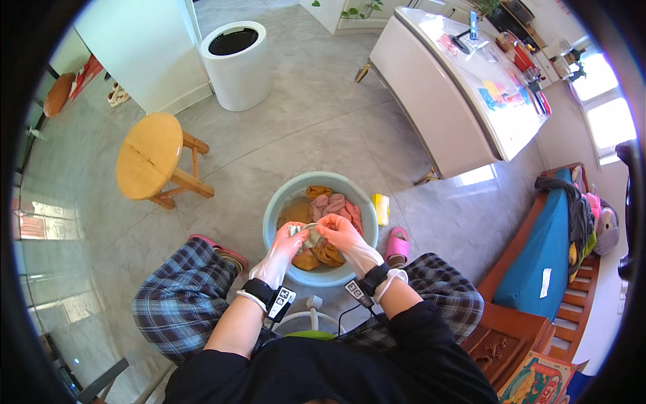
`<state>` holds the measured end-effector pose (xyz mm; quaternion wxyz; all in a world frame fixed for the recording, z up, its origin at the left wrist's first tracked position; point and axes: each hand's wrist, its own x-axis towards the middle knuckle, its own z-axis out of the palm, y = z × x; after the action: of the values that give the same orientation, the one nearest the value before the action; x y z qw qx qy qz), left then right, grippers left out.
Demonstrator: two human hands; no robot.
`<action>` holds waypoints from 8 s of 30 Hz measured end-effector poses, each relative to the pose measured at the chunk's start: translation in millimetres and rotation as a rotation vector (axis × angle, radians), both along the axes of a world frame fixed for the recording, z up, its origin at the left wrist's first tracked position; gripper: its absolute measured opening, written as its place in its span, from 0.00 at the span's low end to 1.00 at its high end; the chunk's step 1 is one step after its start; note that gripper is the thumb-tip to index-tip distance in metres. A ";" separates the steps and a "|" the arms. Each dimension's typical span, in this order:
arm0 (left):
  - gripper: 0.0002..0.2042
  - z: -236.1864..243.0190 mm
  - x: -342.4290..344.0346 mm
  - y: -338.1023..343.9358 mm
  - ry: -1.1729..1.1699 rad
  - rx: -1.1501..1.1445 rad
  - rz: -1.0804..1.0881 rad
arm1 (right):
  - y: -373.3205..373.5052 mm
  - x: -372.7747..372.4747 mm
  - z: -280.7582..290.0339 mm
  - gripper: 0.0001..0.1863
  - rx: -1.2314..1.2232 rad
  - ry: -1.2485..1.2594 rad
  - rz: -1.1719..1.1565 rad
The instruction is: The person sits on the floor and hand-washes several small garments in a basin of water. They repeatedly rub, squeeze, and rinse the items, then wring them out and return them to the basin.
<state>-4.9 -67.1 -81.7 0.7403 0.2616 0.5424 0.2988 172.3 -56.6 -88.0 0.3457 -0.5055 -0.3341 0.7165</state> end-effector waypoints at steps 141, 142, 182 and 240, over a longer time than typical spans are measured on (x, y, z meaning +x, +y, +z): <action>0.15 -17.3 6.9 8.5 -0.403 0.115 0.461 | 51.2 -15.5 0.3 0.08 0.097 0.079 0.017; 0.17 -17.7 12.1 6.5 -0.459 0.171 0.432 | 45.8 -20.1 6.6 0.07 0.119 0.098 0.063; 0.18 21.7 53.6 9.3 -0.482 -0.107 0.459 | 53.1 -18.8 5.5 0.25 0.394 -0.599 0.199; 0.15 20.6 62.9 6.2 -0.424 -0.166 0.368 | 44.6 -37.2 60.5 0.27 0.380 -0.942 0.190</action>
<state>58.0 -61.0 -61.1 0.7894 0.0292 0.4365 0.4307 135.1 -12.0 -27.4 0.1766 -0.6692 -0.6222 0.3659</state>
